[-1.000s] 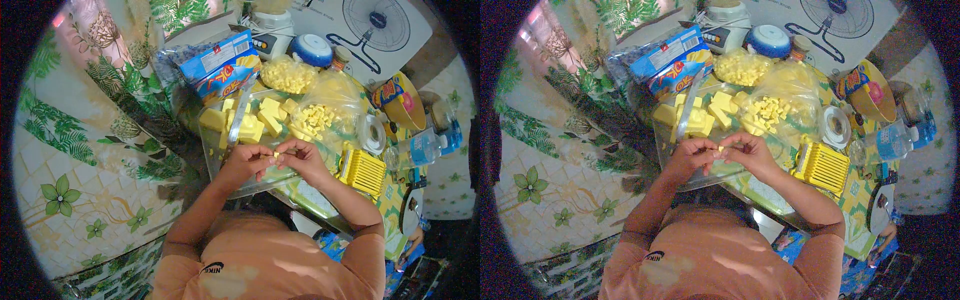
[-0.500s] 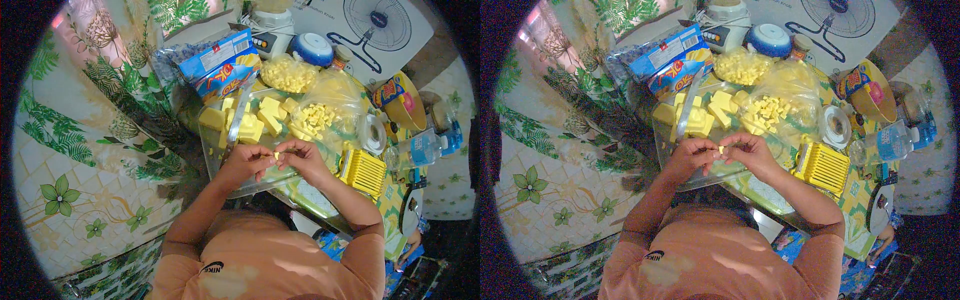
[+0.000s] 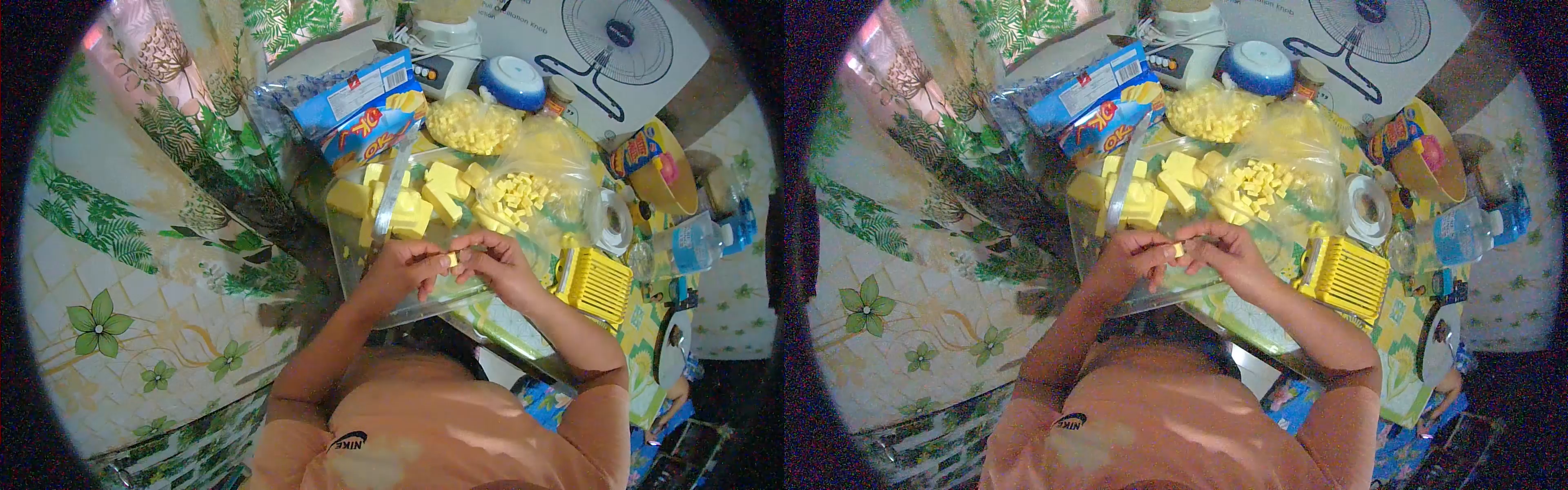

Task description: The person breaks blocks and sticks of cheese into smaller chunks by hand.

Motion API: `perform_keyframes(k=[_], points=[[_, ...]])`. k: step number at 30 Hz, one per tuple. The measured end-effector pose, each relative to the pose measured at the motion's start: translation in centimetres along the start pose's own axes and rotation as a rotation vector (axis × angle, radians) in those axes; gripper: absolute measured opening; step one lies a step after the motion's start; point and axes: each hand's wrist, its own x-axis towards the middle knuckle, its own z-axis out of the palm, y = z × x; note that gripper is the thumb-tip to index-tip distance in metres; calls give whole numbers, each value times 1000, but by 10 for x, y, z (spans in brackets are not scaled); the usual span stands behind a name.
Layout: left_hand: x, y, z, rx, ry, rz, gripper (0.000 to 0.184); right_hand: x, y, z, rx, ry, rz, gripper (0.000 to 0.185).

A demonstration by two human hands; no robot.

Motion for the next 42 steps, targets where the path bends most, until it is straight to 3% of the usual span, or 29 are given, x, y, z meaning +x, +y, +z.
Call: perform_keyframes(k=[8, 23, 38, 42], points=[[1, 0, 3, -1, 35, 9, 21, 0, 0, 0, -135, -11, -19, 20], [0, 3, 3, -33, 30, 15, 24, -1, -6, -1, -36, -70, -39, 20], [-1, 5, 3, 11, 113, 92, 17, 0, -2, 8, -50, 62, -44, 24], [0, 19, 5, -34, 143, 109, 16, 2, 7, -1, -147, -42, 9, 20]])
